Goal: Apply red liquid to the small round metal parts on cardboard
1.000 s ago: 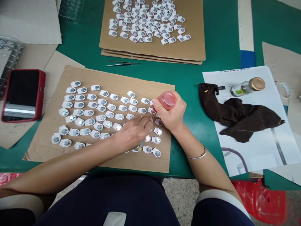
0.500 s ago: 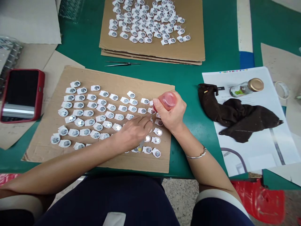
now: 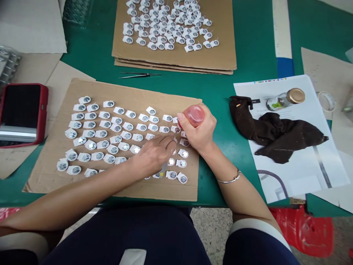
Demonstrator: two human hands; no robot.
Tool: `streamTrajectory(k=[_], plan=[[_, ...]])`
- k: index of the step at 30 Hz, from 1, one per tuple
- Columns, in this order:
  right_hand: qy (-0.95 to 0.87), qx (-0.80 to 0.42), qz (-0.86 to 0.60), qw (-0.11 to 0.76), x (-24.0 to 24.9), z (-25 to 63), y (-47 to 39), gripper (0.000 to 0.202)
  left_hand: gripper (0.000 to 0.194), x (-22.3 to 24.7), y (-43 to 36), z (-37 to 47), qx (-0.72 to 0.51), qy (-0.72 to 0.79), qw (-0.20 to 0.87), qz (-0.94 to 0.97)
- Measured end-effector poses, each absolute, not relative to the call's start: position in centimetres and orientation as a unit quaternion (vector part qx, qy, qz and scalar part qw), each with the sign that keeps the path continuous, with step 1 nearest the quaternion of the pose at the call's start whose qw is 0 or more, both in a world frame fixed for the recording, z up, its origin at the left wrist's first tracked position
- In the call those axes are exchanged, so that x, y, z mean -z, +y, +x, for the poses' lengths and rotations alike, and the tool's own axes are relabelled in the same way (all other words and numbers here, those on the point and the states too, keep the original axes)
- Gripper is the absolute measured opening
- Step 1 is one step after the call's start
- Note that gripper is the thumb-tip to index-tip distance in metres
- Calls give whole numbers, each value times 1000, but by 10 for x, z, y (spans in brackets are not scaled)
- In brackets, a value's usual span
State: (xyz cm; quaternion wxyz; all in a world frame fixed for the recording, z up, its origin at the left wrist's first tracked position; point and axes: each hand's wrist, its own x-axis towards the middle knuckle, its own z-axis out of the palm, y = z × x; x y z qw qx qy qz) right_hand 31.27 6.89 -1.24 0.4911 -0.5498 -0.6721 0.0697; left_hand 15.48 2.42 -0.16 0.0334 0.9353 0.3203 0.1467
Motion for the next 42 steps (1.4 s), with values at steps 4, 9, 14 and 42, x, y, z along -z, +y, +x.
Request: streamTrajectory(k=[4, 9, 14, 42], plan=[[-679, -50, -544, 491, 12, 314, 70, 23, 27, -1, 26, 154, -137, 317, 40, 938], [-696, -38, -534, 478, 12, 316, 70, 24, 28, -2, 26, 154, -131, 312, 35, 940], [-704, -19, -533, 469, 14, 318, 71, 27, 28, -1, 26, 154, -121, 312, 39, 941], [-596, -123, -612, 505, 5, 323, 34, 30, 14, -21, 88, 135, -114, 374, 434, 811]])
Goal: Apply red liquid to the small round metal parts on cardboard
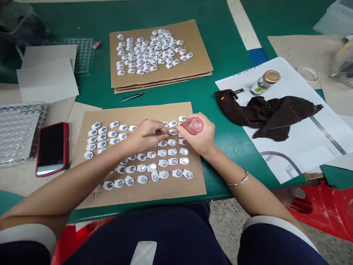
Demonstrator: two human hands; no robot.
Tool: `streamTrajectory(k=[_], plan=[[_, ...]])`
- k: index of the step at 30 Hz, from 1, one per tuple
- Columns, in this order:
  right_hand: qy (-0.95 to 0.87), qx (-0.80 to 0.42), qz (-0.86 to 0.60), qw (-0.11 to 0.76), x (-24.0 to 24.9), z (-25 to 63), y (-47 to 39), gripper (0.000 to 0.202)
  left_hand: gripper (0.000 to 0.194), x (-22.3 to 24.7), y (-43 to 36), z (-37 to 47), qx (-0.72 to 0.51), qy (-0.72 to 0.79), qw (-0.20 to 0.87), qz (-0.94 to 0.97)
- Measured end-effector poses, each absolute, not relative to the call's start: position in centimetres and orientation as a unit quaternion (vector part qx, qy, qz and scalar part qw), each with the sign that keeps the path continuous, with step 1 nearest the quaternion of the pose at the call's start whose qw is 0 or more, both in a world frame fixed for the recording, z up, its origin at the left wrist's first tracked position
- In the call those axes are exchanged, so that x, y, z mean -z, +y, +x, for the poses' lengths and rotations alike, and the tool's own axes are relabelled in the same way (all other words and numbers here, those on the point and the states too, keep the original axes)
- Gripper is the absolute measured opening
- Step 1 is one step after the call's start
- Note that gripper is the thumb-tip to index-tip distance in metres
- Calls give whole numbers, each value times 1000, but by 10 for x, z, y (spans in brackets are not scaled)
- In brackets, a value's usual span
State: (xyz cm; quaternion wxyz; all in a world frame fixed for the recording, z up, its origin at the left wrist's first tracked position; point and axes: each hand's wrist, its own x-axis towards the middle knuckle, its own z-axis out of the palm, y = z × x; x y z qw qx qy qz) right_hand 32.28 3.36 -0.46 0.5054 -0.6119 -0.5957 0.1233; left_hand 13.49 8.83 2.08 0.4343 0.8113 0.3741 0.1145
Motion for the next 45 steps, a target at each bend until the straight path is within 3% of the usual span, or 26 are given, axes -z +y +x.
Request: streamTrajectory(k=[5, 16, 45], plan=[[-572, -85, -588, 565, 5, 325, 27, 24, 15, -21, 93, 134, -102, 360, 453, 809], [-591, -66, -617, 516, 15, 323, 31, 23, 14, -16, 95, 133, -114, 343, 460, 811], [-638, -66, -563, 522, 15, 321, 30, 22, 13, -16, 94, 132, -133, 322, 433, 831]])
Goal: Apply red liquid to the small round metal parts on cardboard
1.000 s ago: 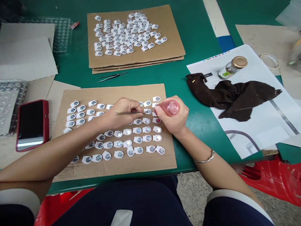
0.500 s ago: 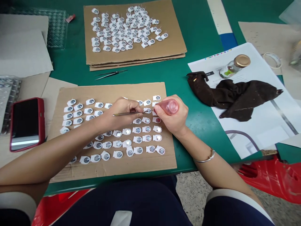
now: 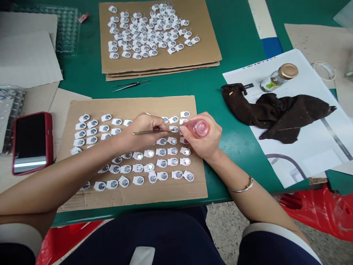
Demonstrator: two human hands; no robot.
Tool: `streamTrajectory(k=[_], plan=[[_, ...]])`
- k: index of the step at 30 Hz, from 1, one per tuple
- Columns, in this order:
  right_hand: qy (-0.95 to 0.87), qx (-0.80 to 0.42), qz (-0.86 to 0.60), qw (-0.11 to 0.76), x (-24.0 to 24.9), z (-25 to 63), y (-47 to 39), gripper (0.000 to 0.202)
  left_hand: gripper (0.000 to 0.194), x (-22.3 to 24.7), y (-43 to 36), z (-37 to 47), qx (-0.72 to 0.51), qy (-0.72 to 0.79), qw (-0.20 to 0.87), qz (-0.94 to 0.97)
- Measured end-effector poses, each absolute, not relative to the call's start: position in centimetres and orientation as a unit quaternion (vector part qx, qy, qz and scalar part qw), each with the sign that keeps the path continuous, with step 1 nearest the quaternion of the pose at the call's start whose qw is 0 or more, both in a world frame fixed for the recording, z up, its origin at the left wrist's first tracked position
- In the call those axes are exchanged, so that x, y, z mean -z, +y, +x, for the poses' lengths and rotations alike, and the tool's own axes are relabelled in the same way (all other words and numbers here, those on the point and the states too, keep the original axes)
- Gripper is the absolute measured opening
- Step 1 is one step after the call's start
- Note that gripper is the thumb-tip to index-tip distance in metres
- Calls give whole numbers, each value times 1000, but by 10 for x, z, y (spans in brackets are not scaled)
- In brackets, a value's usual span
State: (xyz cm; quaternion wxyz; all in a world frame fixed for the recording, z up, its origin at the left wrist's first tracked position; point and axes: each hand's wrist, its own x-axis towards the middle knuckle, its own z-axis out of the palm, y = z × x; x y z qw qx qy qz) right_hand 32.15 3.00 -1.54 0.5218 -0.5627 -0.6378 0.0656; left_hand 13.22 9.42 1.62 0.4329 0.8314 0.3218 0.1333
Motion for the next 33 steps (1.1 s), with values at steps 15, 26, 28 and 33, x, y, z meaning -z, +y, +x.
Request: streamTrajectory(k=[15, 26, 28, 33], plan=[[-637, -70, -562, 522, 13, 321, 29, 22, 11, -12, 97, 131, -121, 348, 471, 802], [-635, -85, -559, 527, 14, 321, 29, 20, 12, -13, 99, 131, -113, 354, 495, 786], [-631, -91, -561, 527, 14, 321, 29, 19, 12, -12, 99, 131, -113, 351, 502, 783], [-625, -96, -563, 532, 15, 322, 30, 18, 9, -12, 98, 131, -118, 345, 509, 780]])
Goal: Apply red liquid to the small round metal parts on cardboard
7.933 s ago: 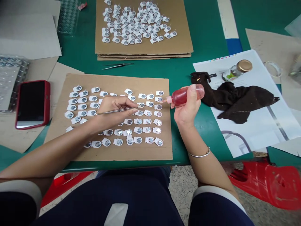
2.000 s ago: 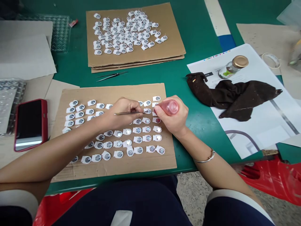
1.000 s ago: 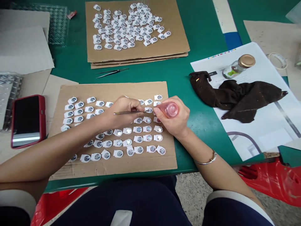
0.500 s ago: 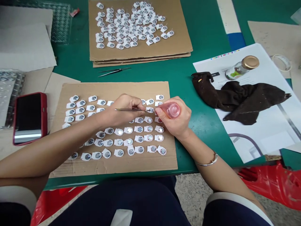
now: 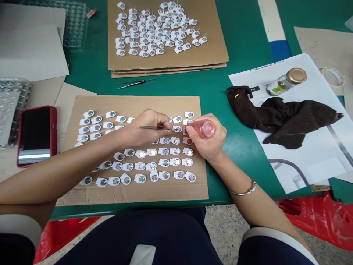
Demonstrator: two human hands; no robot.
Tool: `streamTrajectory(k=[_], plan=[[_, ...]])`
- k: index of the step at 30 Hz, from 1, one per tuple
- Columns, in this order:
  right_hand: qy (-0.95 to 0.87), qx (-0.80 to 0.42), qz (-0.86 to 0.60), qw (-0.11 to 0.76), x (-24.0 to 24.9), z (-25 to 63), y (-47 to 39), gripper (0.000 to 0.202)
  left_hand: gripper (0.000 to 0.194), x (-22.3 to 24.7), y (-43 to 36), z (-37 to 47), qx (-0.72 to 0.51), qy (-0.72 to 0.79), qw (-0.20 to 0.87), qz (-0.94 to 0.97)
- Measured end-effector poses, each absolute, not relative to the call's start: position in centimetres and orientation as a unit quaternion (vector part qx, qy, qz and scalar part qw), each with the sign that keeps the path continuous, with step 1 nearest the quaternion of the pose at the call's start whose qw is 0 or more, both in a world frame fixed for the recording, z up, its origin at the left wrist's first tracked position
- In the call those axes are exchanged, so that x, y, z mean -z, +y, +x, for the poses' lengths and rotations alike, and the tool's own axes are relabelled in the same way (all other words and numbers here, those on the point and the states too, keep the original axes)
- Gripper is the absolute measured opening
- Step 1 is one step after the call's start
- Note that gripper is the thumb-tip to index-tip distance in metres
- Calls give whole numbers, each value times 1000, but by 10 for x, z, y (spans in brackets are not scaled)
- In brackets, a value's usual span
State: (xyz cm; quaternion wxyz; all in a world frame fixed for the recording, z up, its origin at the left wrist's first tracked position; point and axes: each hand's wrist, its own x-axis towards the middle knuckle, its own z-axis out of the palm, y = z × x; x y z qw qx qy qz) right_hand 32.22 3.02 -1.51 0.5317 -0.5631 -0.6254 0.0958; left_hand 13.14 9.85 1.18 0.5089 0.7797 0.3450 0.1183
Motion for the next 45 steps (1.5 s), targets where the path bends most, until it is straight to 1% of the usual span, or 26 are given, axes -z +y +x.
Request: streamTrajectory(k=[14, 24, 29, 36, 45], plan=[[-621, -98, -560, 539, 15, 321, 30, 18, 10, -11, 100, 130, -113, 350, 526, 767], [-618, -124, -557, 540, 18, 319, 30, 18, 10, -12, 108, 132, -101, 361, 531, 759], [-626, -115, -548, 542, 17, 318, 30, 18, 7, -8, 111, 133, -123, 373, 546, 740], [-636, -99, -560, 522, 16, 316, 30, 20, 5, -6, 114, 136, -126, 401, 538, 731], [-643, -104, -539, 534, 16, 315, 31, 18, 4, -5, 115, 136, -138, 388, 542, 733]])
